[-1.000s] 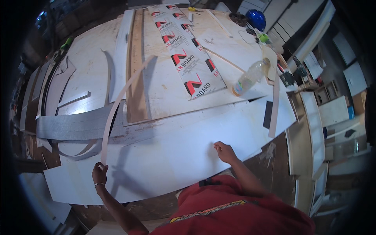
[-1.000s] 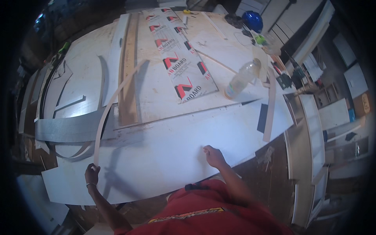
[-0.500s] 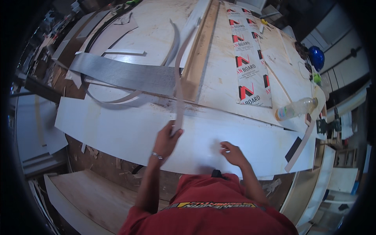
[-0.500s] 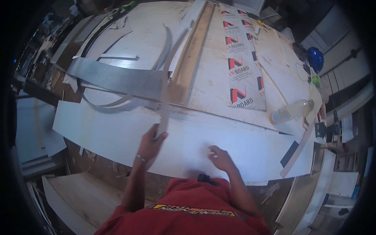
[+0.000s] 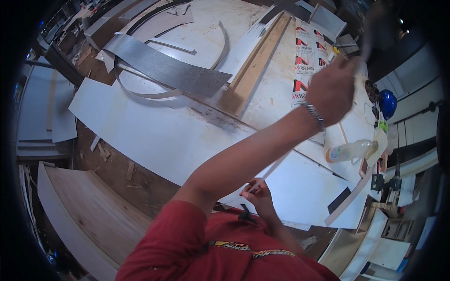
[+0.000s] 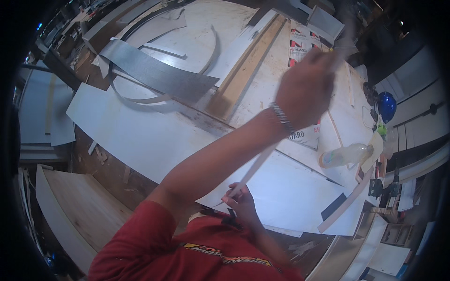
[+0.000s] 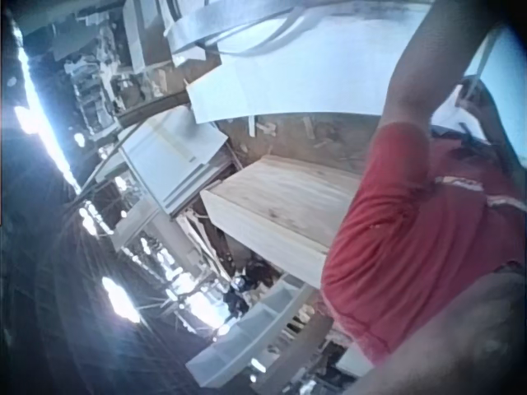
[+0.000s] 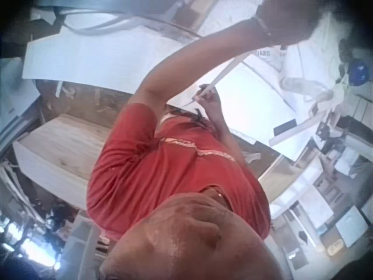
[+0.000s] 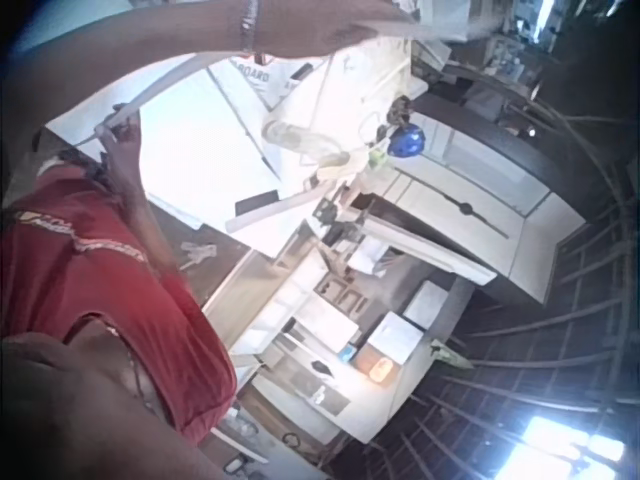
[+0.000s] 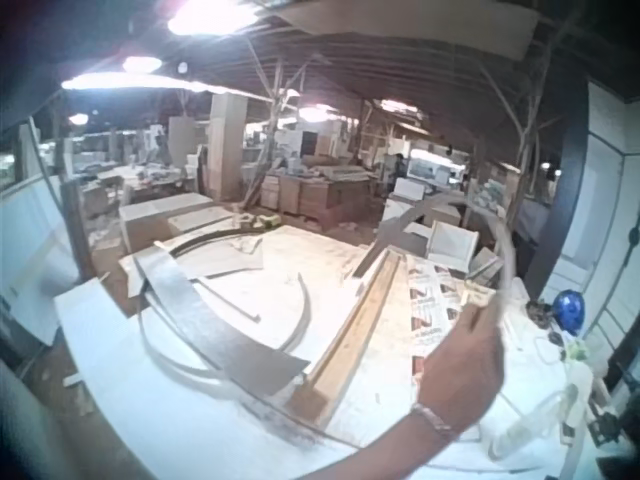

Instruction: The person applies a long flexible strip to the edge of a white wooden cabinet piece, pressing it down by hand and سپس sanding the edges of the cabinet with a sanding block.

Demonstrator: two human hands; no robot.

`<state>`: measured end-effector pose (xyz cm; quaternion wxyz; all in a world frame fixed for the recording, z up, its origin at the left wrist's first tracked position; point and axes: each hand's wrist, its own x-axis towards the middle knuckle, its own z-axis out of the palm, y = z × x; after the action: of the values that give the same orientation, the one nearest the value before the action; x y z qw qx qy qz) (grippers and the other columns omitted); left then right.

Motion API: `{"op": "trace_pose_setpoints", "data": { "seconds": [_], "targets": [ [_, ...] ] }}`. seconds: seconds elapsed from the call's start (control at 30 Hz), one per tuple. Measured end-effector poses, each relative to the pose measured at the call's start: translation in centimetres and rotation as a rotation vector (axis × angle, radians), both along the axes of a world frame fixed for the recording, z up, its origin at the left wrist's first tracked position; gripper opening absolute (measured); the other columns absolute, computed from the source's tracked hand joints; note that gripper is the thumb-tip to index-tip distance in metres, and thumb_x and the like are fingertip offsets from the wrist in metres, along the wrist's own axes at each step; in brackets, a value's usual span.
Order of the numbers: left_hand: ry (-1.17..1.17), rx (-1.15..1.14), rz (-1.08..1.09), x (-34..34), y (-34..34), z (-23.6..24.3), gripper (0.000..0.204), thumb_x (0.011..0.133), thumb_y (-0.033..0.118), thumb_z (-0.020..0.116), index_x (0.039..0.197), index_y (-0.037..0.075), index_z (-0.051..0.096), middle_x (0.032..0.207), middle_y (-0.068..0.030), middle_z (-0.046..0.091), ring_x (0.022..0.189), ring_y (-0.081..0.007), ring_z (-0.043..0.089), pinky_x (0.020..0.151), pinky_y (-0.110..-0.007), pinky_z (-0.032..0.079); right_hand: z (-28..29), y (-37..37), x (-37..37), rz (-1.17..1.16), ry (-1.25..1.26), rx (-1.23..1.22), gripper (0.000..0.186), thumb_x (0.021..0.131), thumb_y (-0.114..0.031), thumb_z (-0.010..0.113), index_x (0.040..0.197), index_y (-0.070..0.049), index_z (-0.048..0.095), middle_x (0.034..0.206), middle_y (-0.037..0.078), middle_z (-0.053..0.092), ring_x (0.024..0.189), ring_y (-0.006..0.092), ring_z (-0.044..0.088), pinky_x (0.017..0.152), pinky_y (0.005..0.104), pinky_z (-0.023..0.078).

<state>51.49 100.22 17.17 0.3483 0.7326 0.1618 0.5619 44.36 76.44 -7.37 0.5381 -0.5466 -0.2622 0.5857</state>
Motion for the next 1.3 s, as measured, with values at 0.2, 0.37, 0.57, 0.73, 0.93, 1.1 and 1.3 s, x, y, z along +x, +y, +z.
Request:
{"op": "trace_pose_setpoints", "data": {
  "seconds": [0.2,0.37,0.57,0.73,0.93,1.1,1.3],
  "targets": [
    [0.581,-0.187,0.088,10.7,6.9,-1.0,0.065,0.092,0.023,0.067,0.151,0.003,0.047,0.148,-0.0311,0.045,0.131,-0.0435,0.055,0.109,-0.047,0.049,1.6,-0.3,3.6,-0.415,-0.194,0.121,0.046,0.094,-0.007,0.059,0.136,-0.003,0.040,0.091,0.003,0.053,0.070,0.0099,0.057,0.056,0.0236,0.050],
    [0.508,-0.379,-0.222,5.8,6.6,-13.9,0.087,0.096,0.054,0.066,0.155,-0.004,0.037,0.154,-0.0308,0.044,0.144,-0.0401,0.046,0.117,-0.044,0.040,4.7,8.7,19.5,-0.503,-0.316,0.218,0.049,0.101,-0.022,0.046,0.146,-0.005,0.053,0.082,-0.002,0.053,0.054,0.0043,0.041,0.046,0.0211,0.033],
    [0.729,-1.199,-0.308,-10.3,-6.3,-32.5,0.067,0.100,0.049,0.064,0.147,0.002,0.052,0.125,-0.0141,0.068,0.115,-0.0246,0.068,0.094,-0.039,0.057,-3.8,16.3,40.5,-0.426,-0.728,-0.144,0.043,0.094,-0.032,0.068,0.128,-0.007,0.061,0.087,0.004,0.060,0.058,0.0094,0.052,0.047,0.0280,0.045],
    [0.006,-1.358,-0.264,-18.0,3.0,-33.0,0.044,0.101,0.033,0.064,0.137,0.009,0.056,0.125,-0.0110,0.067,0.115,-0.0227,0.066,0.101,-0.039,0.050,-10.8,12.6,43.5,-0.609,-1.494,-0.202,0.086,0.086,-0.028,0.076,0.154,0.001,0.034,0.131,0.027,0.060,0.119,0.0383,0.062,0.103,0.0454,0.050],
    [-0.281,-1.589,-0.023,-23.5,15.1,-33.7,0.085,0.091,0.051,0.077,0.142,-0.004,0.036,0.126,-0.0207,0.059,0.117,-0.0292,0.061,0.103,-0.043,0.053,-7.8,8.6,17.1,-0.464,-1.005,-0.183,0.073,0.089,-0.015,0.074,0.152,-0.002,0.041,0.139,0.025,0.055,0.127,0.0366,0.056,0.108,0.0445,0.046],
    [-0.355,-1.479,0.010,-21.0,19.3,-36.2,0.063,0.097,0.026,0.076,0.137,-0.005,0.038,0.126,-0.0181,0.060,0.113,-0.0274,0.063,0.097,-0.044,0.056,-2.0,8.9,5.0,-0.297,-0.862,-0.300,0.052,0.094,-0.016,0.074,0.142,-0.007,0.055,0.126,0.018,0.066,0.105,0.0258,0.069,0.089,0.0367,0.057],
    [-0.350,-1.537,-0.303,-28.1,10.1,-35.0,0.037,0.100,0.019,0.071,0.132,0.004,0.058,0.128,-0.0079,0.065,0.117,-0.0211,0.063,0.094,-0.041,0.055,-1.6,17.7,-4.1,-0.057,-0.484,-0.206,0.046,0.102,-0.032,0.067,0.134,-0.001,0.062,0.120,0.017,0.071,0.116,0.0236,0.067,0.096,0.0352,0.055]
  ]
}}
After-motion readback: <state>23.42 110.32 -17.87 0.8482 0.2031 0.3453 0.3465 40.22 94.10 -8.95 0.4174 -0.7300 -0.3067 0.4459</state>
